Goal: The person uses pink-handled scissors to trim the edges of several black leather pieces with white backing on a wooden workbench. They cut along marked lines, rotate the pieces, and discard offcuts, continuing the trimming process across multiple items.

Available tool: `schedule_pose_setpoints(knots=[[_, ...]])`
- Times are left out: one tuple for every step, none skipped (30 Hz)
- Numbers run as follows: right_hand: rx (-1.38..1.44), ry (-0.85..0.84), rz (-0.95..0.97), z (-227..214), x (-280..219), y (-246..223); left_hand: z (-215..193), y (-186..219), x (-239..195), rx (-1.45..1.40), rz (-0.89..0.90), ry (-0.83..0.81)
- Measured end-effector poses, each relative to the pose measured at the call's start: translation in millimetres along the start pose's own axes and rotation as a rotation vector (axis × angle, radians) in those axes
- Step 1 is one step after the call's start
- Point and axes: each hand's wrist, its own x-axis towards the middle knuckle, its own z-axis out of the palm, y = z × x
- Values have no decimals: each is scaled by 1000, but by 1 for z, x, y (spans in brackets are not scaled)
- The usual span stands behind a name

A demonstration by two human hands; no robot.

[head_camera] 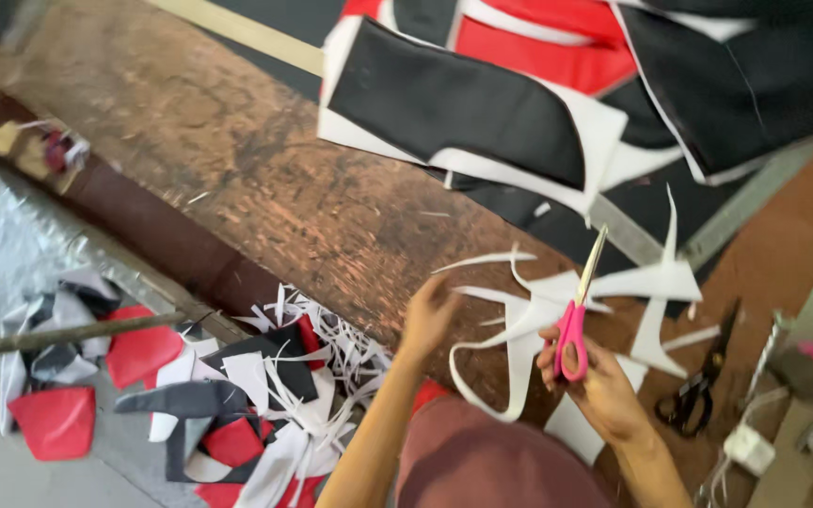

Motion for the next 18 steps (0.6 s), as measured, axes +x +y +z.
schedule_pose_setpoints(knots=[[43,-11,-34,3,-3,6,39,20,34,-364,47,-75],[75,-12,-74,1,-11,9,75,36,64,-535,-114,-97],[113,19,-71,3,-24,15,99,56,86,-630,-196,-14],[138,36,-97,5,-24,14,115,80,119,-764,-397,38],[162,52,-125,9,-25,14,127,101,147,-883,-606,95],[184,81,-140,10,-31,13,135,114,166,-886,-601,109],[206,110,-156,11,-36,13,142,120,180,-890,-598,123],[224,135,-166,10,-43,14,148,119,190,-920,-684,164],[227,190,-154,8,-51,16,155,116,198,-946,-772,205],[233,233,-149,3,-51,16,159,114,211,-971,-796,204],[238,275,-143,-3,-52,14,165,114,221,-995,-822,202],[252,281,-150,-6,-54,14,168,113,224,-1018,-834,226],[265,287,-157,-7,-58,15,170,116,221,-1023,-797,225],[280,289,-164,-10,-59,15,166,123,219,-1027,-758,227],[261,262,-177,-13,-60,13,160,132,214,-1031,-719,230],[240,232,-185,-18,-61,10,151,139,206,-1185,-610,102],[219,202,-193,-20,-63,5,140,148,194,-1330,-494,-29],[160,141,-212,-22,-63,-1,129,160,183,-1467,-363,-170]])
